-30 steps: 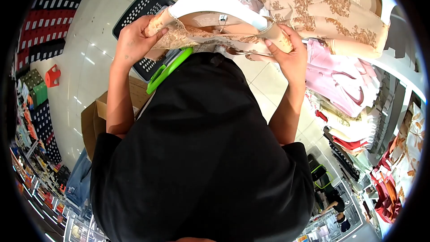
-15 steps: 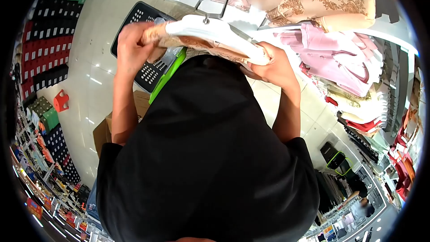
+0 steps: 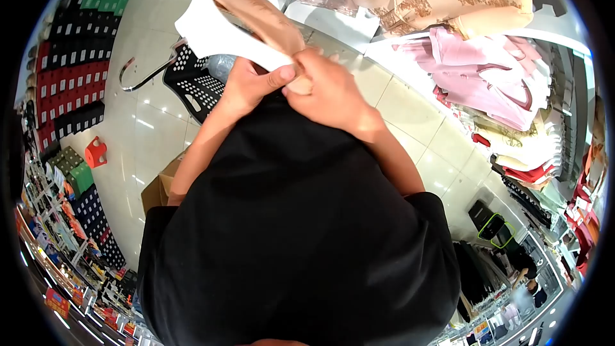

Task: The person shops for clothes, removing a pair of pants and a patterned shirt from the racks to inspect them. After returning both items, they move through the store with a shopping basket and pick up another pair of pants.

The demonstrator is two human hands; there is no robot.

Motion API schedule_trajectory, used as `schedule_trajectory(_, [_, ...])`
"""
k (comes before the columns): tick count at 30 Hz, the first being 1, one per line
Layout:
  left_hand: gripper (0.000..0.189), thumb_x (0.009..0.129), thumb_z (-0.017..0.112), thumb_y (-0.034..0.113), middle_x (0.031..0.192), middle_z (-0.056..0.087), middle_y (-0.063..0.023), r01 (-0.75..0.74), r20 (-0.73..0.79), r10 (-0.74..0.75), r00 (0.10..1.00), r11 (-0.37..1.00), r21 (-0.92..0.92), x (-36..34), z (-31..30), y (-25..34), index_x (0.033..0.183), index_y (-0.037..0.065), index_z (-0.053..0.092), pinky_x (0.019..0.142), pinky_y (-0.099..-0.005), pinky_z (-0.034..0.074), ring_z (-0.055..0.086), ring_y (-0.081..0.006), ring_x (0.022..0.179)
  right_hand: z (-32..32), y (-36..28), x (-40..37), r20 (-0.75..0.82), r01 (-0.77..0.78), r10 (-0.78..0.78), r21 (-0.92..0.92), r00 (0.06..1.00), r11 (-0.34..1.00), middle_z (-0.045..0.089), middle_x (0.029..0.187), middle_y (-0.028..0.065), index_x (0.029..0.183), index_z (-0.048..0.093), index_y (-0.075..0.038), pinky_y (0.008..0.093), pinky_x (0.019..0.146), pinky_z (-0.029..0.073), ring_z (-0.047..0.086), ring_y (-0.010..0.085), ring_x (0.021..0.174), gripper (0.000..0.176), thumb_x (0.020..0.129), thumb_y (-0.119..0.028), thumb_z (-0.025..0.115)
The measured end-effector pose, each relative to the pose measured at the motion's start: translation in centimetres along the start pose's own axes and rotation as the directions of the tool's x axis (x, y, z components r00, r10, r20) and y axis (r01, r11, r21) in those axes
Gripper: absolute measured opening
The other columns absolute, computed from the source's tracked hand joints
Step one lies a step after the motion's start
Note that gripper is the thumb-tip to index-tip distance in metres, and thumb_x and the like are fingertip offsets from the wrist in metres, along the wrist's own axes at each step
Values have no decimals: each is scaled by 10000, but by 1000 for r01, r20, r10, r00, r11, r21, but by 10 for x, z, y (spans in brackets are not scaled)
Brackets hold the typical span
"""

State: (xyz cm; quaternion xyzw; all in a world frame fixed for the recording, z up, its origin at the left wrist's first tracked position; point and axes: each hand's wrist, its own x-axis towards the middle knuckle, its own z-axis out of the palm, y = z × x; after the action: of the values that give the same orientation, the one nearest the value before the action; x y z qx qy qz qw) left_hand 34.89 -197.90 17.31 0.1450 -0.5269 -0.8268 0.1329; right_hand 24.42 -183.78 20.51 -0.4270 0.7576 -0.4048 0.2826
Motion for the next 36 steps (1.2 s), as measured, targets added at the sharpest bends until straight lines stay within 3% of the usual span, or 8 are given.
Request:
schedule_trajectory(7, [501, 797, 715, 6, 1032, 612, -58, -78, -162, 53, 985, 985, -153, 5, -2, 15, 1243, -33, 490, 842, -296, 498, 599, -141, 938, -9, 0, 12, 164, 293, -297, 47, 941, 955, 590, 1007, 142, 1186, 525, -13, 375, 741, 494, 595, 322, 847, 495, 804, -235, 748])
schedule_trajectory(14, [616, 707, 751, 16, 1192, 608, -110, -81, 17, 79, 997, 965, 249, 14, -45, 62, 1264, -63, 501, 963, -332, 457, 587, -199, 1093, -23, 23, 23, -39, 236, -233, 210, 972, 949, 592, 1075, 85, 1294, 532, -29, 255, 698, 479, 592, 149, 797, 485, 880, -208, 710])
schedule_trajectory(20, [483, 681, 639, -2, 1030, 630, -75, 3, 279, -189, 941, 833, 554, 12, -66, 100, 1160, 10, 585, 879, -305, 472, 580, -153, 947, -48, 30, 35, -505, 234, -355, -287, 787, 929, 513, 1254, 146, 1382, 449, -50, 340, 881, 456, 526, 225, 1073, 732, 719, -40, 759])
schedule_trajectory(24, [477, 626, 585, -17, 945, 628, -91, 120, 342, -381, 859, 800, 588, 12, -61, 95, 1103, -8, 589, 854, -298, 479, 580, -161, 916, -56, 34, 41, -546, 309, -571, -500, 613, 809, 527, 1211, 124, 1366, 442, -24, 380, 1018, 381, 457, 272, 1179, 767, 672, -6, 767])
schedule_trajectory(26, [467, 580, 601, 7, 891, 627, -101, 208, 342, -525, 780, 732, 649, 15, -56, 97, 1047, -9, 612, 808, -313, 486, 590, -195, 866, -63, 24, 37, -419, 234, -568, -619, 708, 750, 547, 1204, 119, 1345, 467, -28, 396, 1027, 377, 472, 281, 1168, 752, 655, -16, 765])
schedule_trajectory(31, [455, 560, 592, 20, 873, 635, -116, 95, 452, -524, 722, 722, 685, 17, -54, 91, 1014, -6, 613, 775, -331, 488, 602, -209, 806, -62, 56, 27, -95, 241, -360, -584, 928, 775, 671, 1050, 74, 1057, 657, -55, 388, 938, 459, 601, 267, 1011, 428, 641, -72, 757])
schedule_trajectory(34, [409, 612, 592, 28, 774, 642, -107, 290, 141, -707, 694, 453, 843, 20, -38, 113, 1020, 18, 624, 691, -306, 504, 621, -202, 714, -58, 35, 16, -170, -10, -80, -476, 982, 879, 690, 911, 108, 1000, 669, -51, 346, 776, 518, 659, 266, 848, 322, 705, -122, 778])
schedule_trajectory(36, [365, 707, 667, 62, 791, 642, -93, 85, 120, -349, 929, 520, 850, 17, -60, 83, 1065, 10, 621, 660, -288, 507, 621, -171, 701, -60, 42, 12, -260, -149, 59, -341, 964, 928, 699, 852, 128, 996, 665, -40, 313, 677, 523, 679, 238, 719, 323, 756, -209, 800])
